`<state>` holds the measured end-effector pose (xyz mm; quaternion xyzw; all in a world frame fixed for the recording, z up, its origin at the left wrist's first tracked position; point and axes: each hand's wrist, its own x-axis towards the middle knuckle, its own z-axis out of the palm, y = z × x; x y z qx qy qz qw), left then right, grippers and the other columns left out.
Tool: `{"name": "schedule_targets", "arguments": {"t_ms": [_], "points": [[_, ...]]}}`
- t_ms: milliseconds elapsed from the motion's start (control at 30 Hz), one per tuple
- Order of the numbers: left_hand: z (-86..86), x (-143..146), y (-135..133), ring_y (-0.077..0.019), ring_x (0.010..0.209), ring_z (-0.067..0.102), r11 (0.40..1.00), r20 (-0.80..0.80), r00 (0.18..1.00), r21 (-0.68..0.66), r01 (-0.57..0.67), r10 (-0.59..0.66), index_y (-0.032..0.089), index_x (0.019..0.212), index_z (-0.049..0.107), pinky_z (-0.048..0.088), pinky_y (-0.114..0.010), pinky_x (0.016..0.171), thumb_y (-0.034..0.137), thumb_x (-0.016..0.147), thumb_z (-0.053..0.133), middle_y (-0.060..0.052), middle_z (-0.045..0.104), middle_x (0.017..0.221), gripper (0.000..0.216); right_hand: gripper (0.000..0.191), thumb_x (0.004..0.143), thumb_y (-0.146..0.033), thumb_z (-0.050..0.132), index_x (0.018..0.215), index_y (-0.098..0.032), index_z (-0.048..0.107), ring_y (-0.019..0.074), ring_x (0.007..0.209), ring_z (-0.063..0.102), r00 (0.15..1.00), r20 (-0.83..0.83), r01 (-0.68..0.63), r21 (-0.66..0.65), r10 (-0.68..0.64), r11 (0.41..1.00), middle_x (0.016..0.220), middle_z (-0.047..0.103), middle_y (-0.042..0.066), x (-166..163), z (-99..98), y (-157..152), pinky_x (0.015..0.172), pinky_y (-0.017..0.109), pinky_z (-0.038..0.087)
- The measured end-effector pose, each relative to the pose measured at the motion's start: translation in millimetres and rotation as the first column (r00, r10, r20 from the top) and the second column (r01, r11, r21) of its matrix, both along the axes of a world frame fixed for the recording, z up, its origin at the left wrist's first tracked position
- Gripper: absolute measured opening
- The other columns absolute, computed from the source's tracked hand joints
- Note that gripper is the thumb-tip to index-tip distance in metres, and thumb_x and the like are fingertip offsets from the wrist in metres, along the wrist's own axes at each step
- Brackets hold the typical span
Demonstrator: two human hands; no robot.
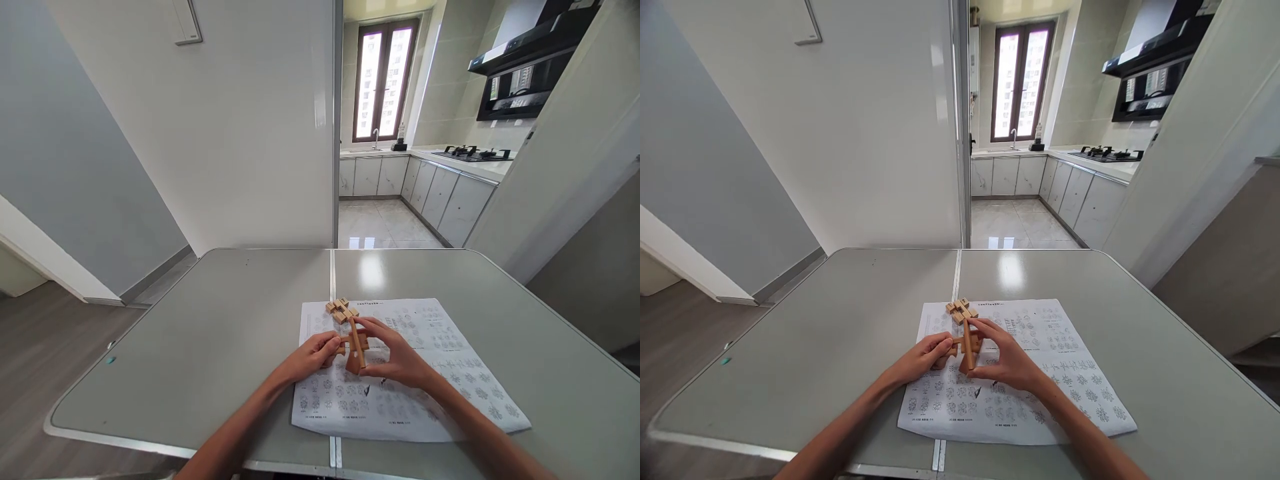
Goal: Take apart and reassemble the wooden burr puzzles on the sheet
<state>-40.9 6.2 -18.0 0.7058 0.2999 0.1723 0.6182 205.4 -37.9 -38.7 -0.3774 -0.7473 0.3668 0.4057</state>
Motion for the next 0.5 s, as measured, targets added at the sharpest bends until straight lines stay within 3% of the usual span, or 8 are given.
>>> {"name": "schedule_targets", "arguments": {"t_ms": [167,500], "points": [[0.8,9.7,-4.1,-0.0118,0.061,0.030,0.999,0.011,1.000,0.030,-0.015,0.015,0.018,0.090,0.052,0.027,-0.026,0.056,0.067,0.098,0.044,0.005,0.036,0.071,0.051,0.091,0.072,-0.042,0.090,0.151,-0.033,0.045,0.0358,0.132,0.056,0.999,-0.017,0.037,0.060,-0.036,0.998,0.147,0.054,0.011,-12.0,-2.2,-2.2,0.112,0.053,0.046],[4.5,9.9,-7.2,-0.0096,0.057,0.023,0.995,0.081,0.996,-0.090,0.035,-0.028,0.020,0.083,0.042,0.022,-0.026,0.054,0.069,0.097,0.047,0.007,0.033,0.065,0.050,0.087,0.075,-0.025,0.083,0.151,-0.032,0.041,0.0328,0.125,0.060,0.999,-0.038,-0.003,0.059,0.005,0.998,0.144,0.052,0.011,-8.8,5.7,-5.4,0.110,0.052,0.046]]}}
